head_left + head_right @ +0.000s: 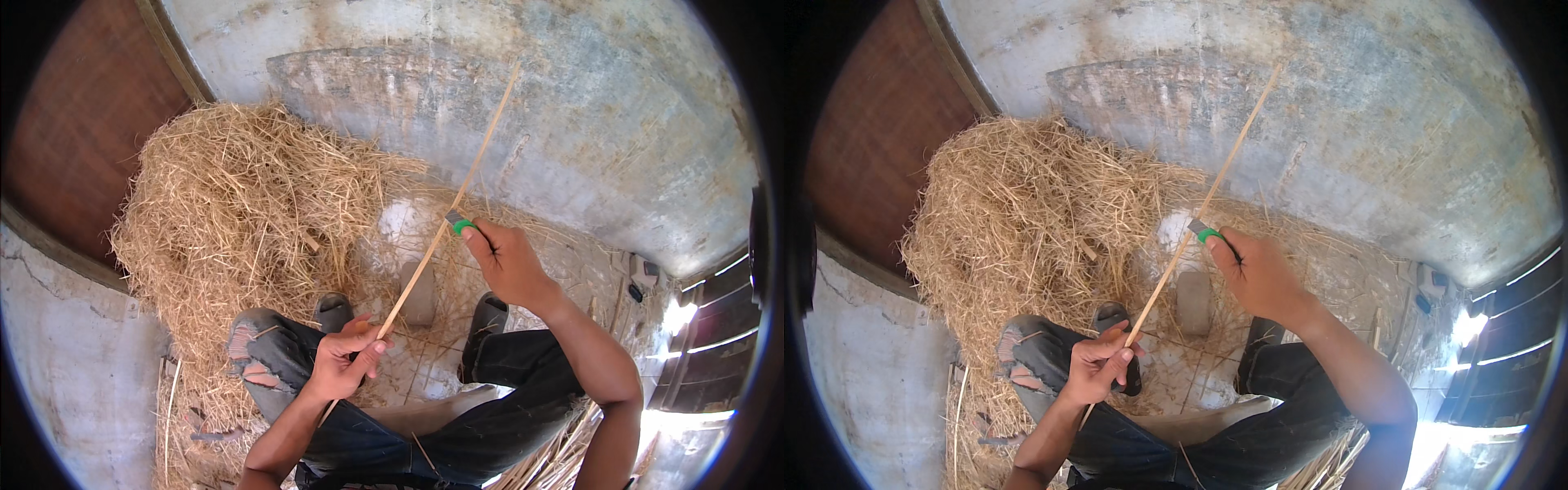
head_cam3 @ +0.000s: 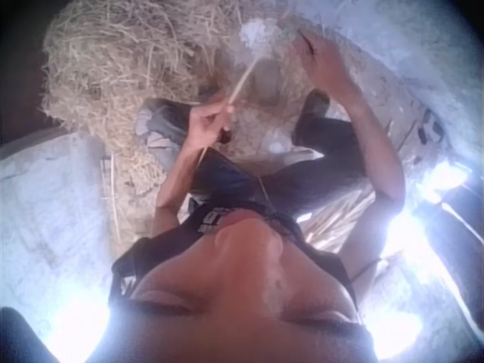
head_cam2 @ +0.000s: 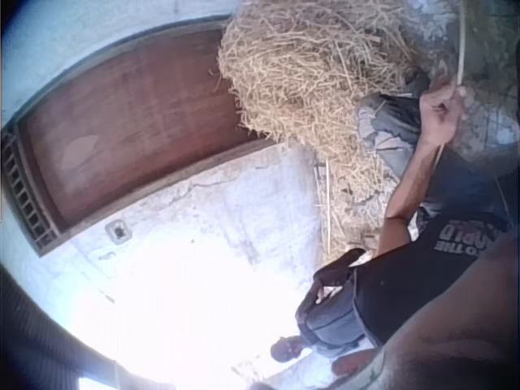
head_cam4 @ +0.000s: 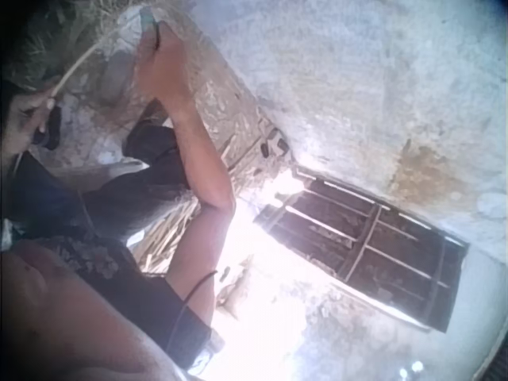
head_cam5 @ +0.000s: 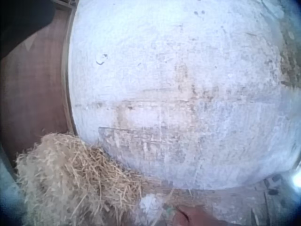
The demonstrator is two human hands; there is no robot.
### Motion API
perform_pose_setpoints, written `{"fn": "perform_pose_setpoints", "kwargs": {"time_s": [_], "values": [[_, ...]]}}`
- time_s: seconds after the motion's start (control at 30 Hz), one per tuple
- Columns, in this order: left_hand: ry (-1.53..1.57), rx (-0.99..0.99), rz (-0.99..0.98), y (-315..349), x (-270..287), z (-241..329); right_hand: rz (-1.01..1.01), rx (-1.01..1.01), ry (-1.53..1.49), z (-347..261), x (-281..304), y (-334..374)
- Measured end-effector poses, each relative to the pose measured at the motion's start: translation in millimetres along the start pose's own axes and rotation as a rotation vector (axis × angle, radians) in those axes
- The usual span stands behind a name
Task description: The person strips layers from a bamboo pole using a small green-handled utility knife, holding the pole with their left hand and running the blade along its length with their right hand.
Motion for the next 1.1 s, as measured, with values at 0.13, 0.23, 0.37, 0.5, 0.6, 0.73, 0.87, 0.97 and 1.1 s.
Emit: {"fn": "perform_pose_setpoints", "kwargs": {"time_s": [0.13, 0.23, 0.37, 0.5, 0.6, 0.73, 0.87, 0.97, 1.1], "values": [[0.028, 0.004, 0.013, 0, 2, 3, -0.110, 0.005, -0.035, -2, -13, 5], [0.033, 0.003, 0.004, 0, 2, 4, -0.046, -0.047, -0.096, 0, -8, 0], [0.077, -0.012, -0.019, -1, 0, -2, -0.181, -0.055, -0.149, -3, -28, 11], [0.049, 0.014, -0.019, 1, 0, -2, -0.157, -0.128, -0.087, 4, -25, 7], [0.064, 0.008, -0.009, -2, -1, -4, -0.219, -0.109, -0.127, 0, -32, 7], [0.069, 0.013, -0.001, -2, 1, -3, -0.210, -0.131, -0.198, 0, -35, 7], [0.083, 0.001, 0.012, -5, 1, -4, -0.265, -0.106, -0.293, 6, -56, 18], [0.083, 0.040, 0.010, -2, 2, -4, -0.435, -0.289, -0.436, 8, -66, 19], [0.134, 0.093, 0.036, -1, 3, -7, -0.506, -0.602, -0.644, 8, -58, 25]]}}
Point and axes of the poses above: each hand's wrist, its own y-axis away from the middle knuckle, its own x-axis out of the back of the hand, z = x × y, the point moved 7 cm from there along -y, towards the middle knuckle, and after that the axes turned 14 degrees about -y, right-handed, at the moved point
